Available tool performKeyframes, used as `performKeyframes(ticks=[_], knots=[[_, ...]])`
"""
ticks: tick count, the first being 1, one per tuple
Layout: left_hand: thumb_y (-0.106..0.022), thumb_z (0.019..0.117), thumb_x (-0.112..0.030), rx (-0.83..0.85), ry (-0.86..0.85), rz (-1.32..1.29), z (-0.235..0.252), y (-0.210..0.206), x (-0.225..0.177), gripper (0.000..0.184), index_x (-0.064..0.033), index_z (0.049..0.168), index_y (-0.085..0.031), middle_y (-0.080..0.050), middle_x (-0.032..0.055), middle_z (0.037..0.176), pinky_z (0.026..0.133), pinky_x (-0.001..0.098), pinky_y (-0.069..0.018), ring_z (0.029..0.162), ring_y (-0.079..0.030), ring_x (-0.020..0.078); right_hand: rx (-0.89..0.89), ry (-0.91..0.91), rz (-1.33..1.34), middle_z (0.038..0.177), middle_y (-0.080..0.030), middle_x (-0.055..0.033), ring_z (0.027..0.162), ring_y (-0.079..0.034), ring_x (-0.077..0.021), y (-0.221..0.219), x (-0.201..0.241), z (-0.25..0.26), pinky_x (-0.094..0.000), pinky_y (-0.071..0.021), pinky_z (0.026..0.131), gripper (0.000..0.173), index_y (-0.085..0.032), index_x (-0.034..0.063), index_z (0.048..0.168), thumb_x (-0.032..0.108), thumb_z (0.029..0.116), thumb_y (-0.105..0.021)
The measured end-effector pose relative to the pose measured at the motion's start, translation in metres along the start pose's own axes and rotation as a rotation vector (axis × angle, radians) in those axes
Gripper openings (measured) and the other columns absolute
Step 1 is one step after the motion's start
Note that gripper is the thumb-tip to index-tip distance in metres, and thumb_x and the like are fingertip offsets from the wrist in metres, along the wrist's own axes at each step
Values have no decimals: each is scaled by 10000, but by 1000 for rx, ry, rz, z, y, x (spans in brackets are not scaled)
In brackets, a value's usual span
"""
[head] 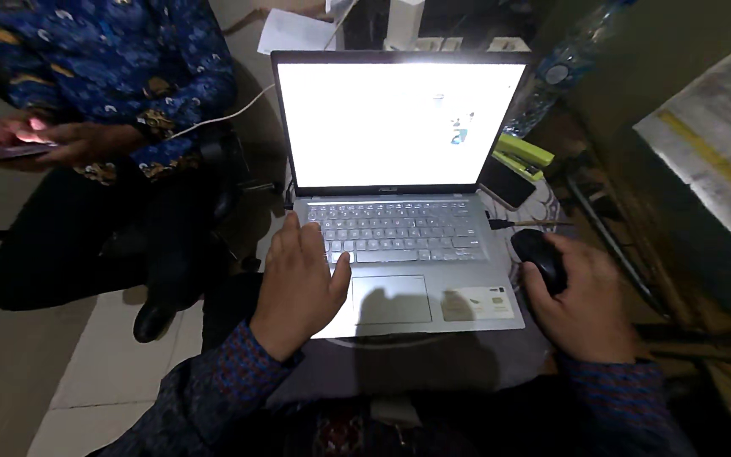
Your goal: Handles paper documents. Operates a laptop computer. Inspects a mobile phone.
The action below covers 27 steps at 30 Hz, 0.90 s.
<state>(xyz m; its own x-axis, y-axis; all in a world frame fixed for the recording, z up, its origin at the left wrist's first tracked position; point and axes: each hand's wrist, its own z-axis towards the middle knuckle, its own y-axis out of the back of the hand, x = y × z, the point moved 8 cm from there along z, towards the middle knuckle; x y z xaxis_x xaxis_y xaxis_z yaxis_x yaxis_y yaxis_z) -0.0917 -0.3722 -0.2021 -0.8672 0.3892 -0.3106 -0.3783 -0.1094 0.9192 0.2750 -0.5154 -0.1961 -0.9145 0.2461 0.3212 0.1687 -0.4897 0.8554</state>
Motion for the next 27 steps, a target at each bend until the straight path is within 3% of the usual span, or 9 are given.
performKeyframes(ticks=[21,27], knots=[[-451,966,-595,-6,-8,-4,0,1,1,742,26,1360,-550,-442,331,1486,1062,603,-441,1338,-492,475,-16,-15,0,1305,-596,-264,1167,-601,-444,1,0,0,-624,-507,934,601,-584,115,1423,464,933,-587],[-447,965,-597,-9,-2,-6,0,1,1,747,25,1367,-543,-425,327,1501,1067,600,-433,1338,-490,471,-57,-29,11,1291,-584,-300,1149,-594,-453,7,4,-1,-611,-496,951,617,-594,62,1394,454,918,-602]])
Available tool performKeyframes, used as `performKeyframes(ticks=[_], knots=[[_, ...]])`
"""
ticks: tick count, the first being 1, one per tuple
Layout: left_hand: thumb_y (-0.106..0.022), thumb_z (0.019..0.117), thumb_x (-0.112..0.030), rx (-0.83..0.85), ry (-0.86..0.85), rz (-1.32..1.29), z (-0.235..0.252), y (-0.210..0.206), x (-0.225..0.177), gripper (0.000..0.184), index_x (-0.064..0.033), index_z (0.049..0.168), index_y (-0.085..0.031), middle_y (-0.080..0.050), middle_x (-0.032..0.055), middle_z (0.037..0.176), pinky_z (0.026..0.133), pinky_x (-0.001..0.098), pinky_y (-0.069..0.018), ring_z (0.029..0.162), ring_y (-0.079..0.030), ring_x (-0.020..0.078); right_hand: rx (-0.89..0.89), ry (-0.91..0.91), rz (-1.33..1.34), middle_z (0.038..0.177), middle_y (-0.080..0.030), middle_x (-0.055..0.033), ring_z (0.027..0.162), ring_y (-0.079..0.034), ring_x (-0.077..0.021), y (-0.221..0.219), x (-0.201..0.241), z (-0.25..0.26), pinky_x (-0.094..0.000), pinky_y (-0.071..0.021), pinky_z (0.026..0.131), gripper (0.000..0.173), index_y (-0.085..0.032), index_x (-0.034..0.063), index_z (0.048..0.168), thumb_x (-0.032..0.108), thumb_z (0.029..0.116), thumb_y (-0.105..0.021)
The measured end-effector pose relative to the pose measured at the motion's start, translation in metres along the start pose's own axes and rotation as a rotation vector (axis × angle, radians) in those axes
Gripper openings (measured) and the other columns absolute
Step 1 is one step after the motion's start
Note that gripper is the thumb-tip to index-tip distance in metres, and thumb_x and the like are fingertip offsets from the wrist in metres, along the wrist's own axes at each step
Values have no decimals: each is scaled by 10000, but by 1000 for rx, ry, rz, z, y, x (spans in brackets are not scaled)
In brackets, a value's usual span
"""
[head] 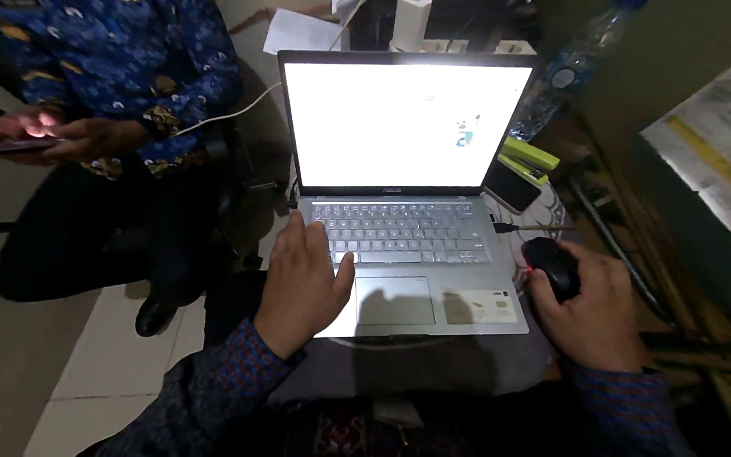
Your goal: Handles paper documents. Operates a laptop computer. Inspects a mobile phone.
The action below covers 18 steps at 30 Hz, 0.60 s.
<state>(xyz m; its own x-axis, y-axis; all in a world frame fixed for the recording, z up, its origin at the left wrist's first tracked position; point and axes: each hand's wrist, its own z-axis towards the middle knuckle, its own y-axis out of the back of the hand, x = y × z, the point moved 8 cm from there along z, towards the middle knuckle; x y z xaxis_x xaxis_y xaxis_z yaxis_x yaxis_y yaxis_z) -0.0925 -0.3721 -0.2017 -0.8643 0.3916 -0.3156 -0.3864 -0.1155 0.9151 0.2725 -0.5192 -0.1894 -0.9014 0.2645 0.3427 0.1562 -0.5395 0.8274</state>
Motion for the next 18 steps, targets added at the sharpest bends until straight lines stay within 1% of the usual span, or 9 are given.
performKeyframes(ticks=[3,5,8,12,15,18], knots=[[-452,963,-596,9,12,-5,0,0,0,759,32,1382,-536,-417,331,1510,1097,593,-415,1366,-471,471,12,-9,-16,1277,-587,-309,1139,-592,-472,-2,-2,0,-622,-494,936,623,-592,64,1393,439,895,-604],[-449,966,-596,3,11,-2,0,0,0,762,36,1382,-533,-420,336,1505,1087,602,-419,1362,-473,477,14,8,-24,1260,-600,-299,1135,-594,-466,-3,-2,1,-617,-492,937,613,-600,61,1381,437,897,-594],[-454,965,-588,-11,1,-5,0,-1,0,738,31,1357,-543,-439,333,1482,1066,602,-436,1340,-489,474,33,26,-29,1269,-601,-285,1147,-593,-460,-5,-2,1,-610,-497,940,590,-602,90,1393,447,924,-587],[-458,964,-584,-6,6,-4,0,-1,1,728,23,1356,-544,-433,324,1493,1059,596,-441,1329,-497,469,37,31,-29,1271,-605,-274,1148,-598,-444,-7,-2,1,-605,-496,942,579,-611,105,1388,457,929,-575],[-444,969,-585,-6,2,9,0,-1,0,729,26,1353,-545,-432,328,1491,1056,600,-440,1325,-499,471,52,33,-39,1284,-607,-274,1173,-590,-458,-7,-2,1,-621,-485,964,614,-594,93,1404,476,925,-572],[-446,965,-587,-21,-3,15,0,-1,0,734,31,1347,-550,-439,329,1484,1044,595,-452,1314,-510,470,60,45,-54,1312,-599,-274,1194,-579,-468,-8,-1,2,-636,-472,974,623,-582,118,1430,492,933,-550]])
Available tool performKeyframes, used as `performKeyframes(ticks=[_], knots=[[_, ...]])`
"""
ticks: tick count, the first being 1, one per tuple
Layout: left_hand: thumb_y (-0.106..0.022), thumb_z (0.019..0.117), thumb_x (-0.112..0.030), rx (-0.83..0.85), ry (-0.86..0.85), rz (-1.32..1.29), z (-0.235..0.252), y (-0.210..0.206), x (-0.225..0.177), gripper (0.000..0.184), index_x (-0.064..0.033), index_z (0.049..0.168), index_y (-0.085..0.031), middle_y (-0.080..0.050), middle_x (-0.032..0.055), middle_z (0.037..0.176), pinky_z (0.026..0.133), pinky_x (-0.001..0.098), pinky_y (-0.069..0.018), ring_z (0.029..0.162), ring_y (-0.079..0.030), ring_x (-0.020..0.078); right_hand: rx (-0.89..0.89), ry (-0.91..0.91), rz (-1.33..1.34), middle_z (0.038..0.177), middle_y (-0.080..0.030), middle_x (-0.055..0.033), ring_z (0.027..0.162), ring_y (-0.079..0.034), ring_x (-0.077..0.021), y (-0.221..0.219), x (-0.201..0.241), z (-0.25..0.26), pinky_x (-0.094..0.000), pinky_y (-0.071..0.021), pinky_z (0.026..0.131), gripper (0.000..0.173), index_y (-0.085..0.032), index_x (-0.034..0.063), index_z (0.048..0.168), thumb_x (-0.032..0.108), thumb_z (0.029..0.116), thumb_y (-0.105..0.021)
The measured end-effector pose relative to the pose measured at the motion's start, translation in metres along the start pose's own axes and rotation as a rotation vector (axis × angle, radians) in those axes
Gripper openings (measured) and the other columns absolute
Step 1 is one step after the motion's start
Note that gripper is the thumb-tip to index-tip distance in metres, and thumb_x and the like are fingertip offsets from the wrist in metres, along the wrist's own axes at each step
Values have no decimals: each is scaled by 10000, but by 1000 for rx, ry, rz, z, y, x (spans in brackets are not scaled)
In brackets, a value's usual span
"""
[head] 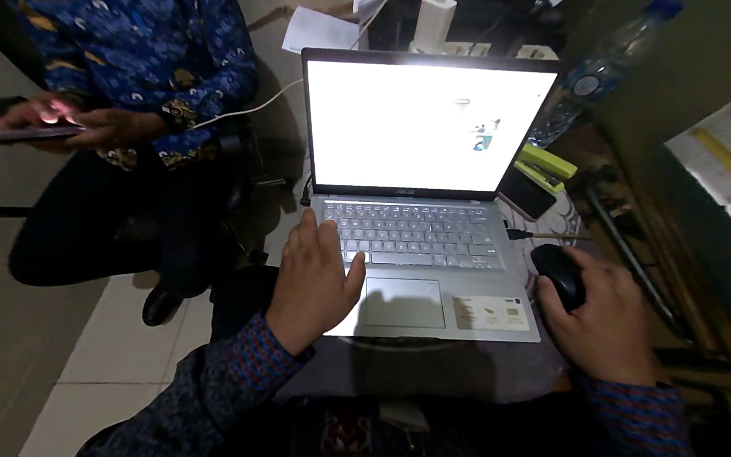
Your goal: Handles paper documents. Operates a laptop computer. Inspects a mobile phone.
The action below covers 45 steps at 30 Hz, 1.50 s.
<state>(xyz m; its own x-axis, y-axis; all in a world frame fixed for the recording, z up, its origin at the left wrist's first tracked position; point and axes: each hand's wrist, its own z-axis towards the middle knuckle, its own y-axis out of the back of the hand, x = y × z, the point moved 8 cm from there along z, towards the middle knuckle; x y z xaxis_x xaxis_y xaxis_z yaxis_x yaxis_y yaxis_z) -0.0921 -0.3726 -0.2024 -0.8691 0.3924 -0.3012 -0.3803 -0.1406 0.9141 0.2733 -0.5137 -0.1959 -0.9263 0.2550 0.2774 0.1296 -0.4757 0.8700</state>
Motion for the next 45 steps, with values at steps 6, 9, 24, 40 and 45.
performKeyframes(ticks=[6,9,24,40,45], knots=[[-448,961,-591,13,5,1,1,-1,0,738,26,1351,-549,-443,323,1482,1048,593,-448,1316,-508,465,0,13,-8,1316,-596,-273,1173,-572,-493,-2,-2,0,-655,-469,945,582,-597,155,1429,482,953,-525],[-444,959,-596,24,7,9,1,0,0,745,30,1349,-549,-449,329,1473,1044,590,-451,1314,-511,463,-3,18,-12,1312,-594,-281,1178,-574,-490,-1,0,0,-658,-466,952,586,-596,141,1427,480,954,-525],[-434,970,-603,17,3,6,0,1,-1,756,33,1365,-538,-427,320,1504,1077,589,-429,1353,-483,460,-7,4,19,1321,-591,-269,1174,-575,-482,-2,-2,0,-651,-474,936,597,-601,119,1412,487,947,-532],[-460,967,-584,3,-3,-18,-1,1,0,736,32,1362,-541,-441,325,1490,1069,583,-442,1341,-493,462,9,-3,4,1314,-593,-276,1188,-571,-484,-1,0,2,-653,-463,966,616,-592,109,1418,489,936,-536],[-450,966,-594,11,8,-11,0,-1,1,749,33,1365,-541,-428,330,1499,1063,586,-442,1332,-501,463,16,4,-10,1302,-596,-284,1162,-576,-498,-1,0,2,-659,-467,946,619,-591,108,1419,492,937,-530]])
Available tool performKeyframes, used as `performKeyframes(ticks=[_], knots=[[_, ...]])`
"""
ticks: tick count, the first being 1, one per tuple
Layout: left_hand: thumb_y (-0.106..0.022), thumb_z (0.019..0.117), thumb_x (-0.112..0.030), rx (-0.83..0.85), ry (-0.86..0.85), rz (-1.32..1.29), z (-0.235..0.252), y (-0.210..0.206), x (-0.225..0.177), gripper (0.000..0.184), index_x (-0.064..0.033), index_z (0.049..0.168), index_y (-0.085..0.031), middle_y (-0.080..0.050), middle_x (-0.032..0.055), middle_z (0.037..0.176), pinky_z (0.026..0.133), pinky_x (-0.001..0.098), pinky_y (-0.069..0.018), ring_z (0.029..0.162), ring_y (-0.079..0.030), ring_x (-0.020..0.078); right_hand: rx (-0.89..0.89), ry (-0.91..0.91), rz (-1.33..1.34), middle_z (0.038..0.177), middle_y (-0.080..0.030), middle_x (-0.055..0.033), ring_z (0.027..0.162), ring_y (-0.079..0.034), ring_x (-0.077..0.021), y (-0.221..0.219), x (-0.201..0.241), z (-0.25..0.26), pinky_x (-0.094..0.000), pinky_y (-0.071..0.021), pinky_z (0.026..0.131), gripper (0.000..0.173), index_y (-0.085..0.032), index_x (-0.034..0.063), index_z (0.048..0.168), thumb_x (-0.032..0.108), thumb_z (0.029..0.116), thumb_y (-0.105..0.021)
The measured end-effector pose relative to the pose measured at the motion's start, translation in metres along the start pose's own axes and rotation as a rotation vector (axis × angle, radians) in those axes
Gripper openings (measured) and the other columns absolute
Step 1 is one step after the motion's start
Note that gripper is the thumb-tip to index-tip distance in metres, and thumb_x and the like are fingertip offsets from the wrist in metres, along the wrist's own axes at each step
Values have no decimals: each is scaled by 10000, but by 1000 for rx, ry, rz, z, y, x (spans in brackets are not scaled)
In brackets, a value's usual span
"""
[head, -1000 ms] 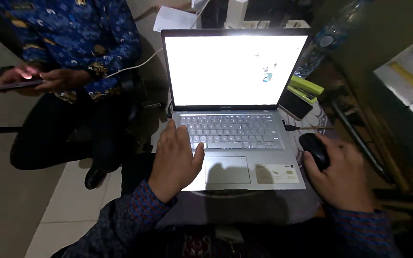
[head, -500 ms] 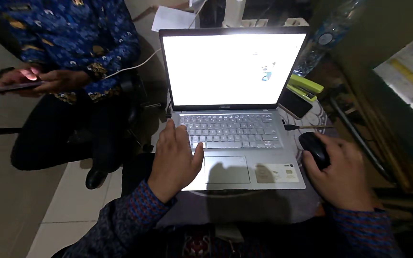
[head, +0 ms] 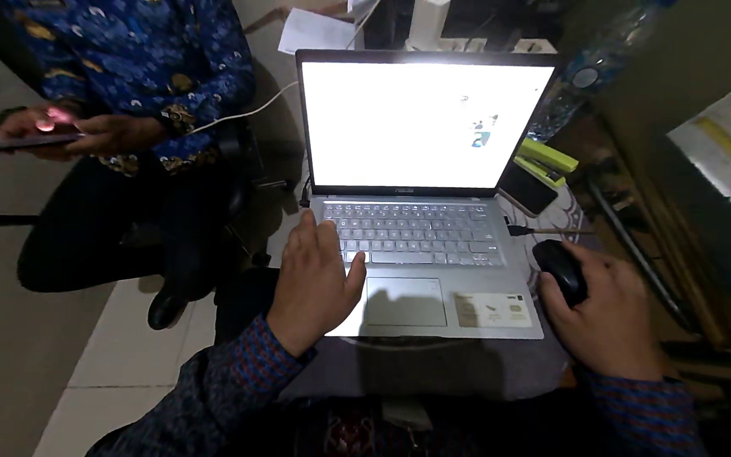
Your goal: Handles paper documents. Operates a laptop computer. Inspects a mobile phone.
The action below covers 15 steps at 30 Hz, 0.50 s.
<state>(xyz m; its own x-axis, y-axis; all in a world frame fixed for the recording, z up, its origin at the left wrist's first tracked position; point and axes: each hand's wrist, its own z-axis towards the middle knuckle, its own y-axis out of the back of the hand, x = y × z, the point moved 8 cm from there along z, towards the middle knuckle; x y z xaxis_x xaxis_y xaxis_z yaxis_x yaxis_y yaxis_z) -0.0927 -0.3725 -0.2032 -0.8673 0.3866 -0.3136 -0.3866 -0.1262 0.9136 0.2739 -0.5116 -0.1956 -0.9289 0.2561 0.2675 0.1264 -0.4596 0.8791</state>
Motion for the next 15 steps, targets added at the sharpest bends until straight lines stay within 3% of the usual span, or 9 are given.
performKeyframes(ticks=[15], knots=[[-459,963,-591,1,0,10,0,0,-1,751,44,1356,-537,-443,328,1483,1066,590,-440,1328,-505,465,-25,9,11,1305,-597,-277,1173,-578,-480,1,1,-3,-642,-471,957,619,-589,99,1422,487,943,-536]])
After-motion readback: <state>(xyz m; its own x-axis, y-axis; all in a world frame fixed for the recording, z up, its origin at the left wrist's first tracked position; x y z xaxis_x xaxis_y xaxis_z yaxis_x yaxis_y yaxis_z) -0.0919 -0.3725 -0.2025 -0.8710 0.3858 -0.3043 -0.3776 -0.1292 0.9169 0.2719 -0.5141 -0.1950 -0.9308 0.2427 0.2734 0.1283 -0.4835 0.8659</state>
